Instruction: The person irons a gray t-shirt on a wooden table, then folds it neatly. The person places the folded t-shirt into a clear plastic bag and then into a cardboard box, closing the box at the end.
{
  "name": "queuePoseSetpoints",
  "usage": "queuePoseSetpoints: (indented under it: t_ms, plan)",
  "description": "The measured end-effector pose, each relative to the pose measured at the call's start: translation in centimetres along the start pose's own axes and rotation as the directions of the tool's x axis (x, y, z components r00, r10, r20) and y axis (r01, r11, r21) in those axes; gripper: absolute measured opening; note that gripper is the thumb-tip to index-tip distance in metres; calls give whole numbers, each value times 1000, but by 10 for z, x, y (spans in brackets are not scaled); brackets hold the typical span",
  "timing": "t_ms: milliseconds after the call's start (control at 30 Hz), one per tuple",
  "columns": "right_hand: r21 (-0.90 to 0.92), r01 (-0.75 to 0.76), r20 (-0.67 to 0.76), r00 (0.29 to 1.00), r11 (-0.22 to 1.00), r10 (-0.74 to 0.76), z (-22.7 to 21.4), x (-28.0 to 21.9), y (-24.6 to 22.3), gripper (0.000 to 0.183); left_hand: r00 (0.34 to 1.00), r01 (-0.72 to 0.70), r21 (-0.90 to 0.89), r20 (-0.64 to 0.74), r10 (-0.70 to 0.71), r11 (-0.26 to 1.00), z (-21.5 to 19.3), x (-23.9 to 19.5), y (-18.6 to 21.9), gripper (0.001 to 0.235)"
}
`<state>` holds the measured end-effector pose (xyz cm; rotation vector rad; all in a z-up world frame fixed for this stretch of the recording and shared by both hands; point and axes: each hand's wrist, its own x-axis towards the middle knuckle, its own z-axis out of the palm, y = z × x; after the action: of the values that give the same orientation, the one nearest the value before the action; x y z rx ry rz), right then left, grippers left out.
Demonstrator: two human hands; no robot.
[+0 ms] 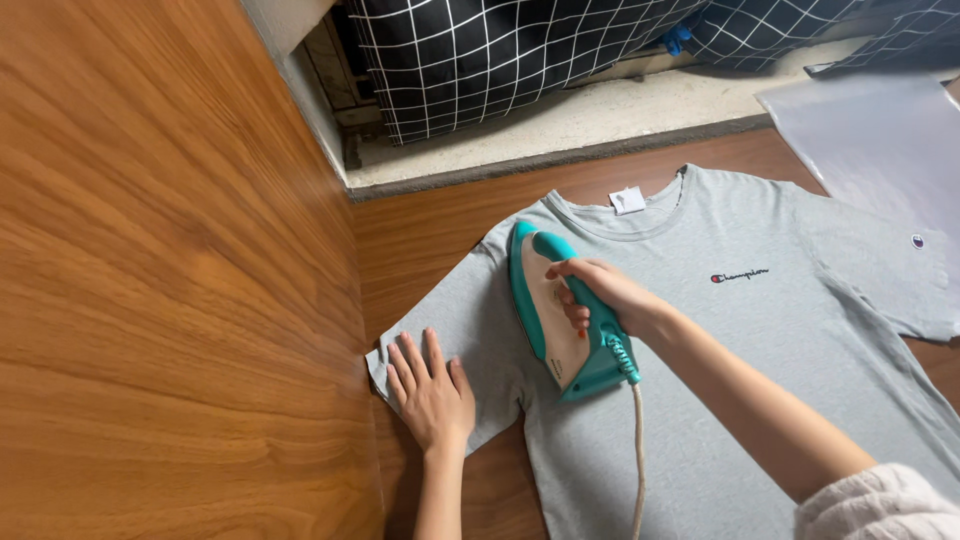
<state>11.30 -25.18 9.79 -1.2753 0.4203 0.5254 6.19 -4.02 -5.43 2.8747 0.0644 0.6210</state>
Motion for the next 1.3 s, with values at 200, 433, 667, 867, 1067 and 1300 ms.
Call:
queuePoseSetpoints:
  t_ms: [200,433,667,867,1067,1300]
  plan:
    - [-142,24,-45,999,990,-31,-7,-6,-16,21,1000,-4,-32,-29,3,999,-1,0,1,51]
    - [-37,66,-52,996,997,-68,-26,2,-8,25,992,54,-12,111,-52,998,2,-1,1,52]
    - [-302,-63,74,993,951,90,-29,-44,-6,22,991,42,-11,130,-40,999,1,-1,-1,53]
    - [-407,-97,196,962,908,190,-58,-66,17,16,989,39,-48,146,-32,998,4,-2,-3,53]
    - [-429,-151,243,930,891,274,-67,-104,41,13,985,39,-131,172,-16,991,0,-2,-5,52]
    - [-527,-172,456,769,832,448,-91,-134,77,14,974,127,-438,225,-28,890,-20,9,-3,53]
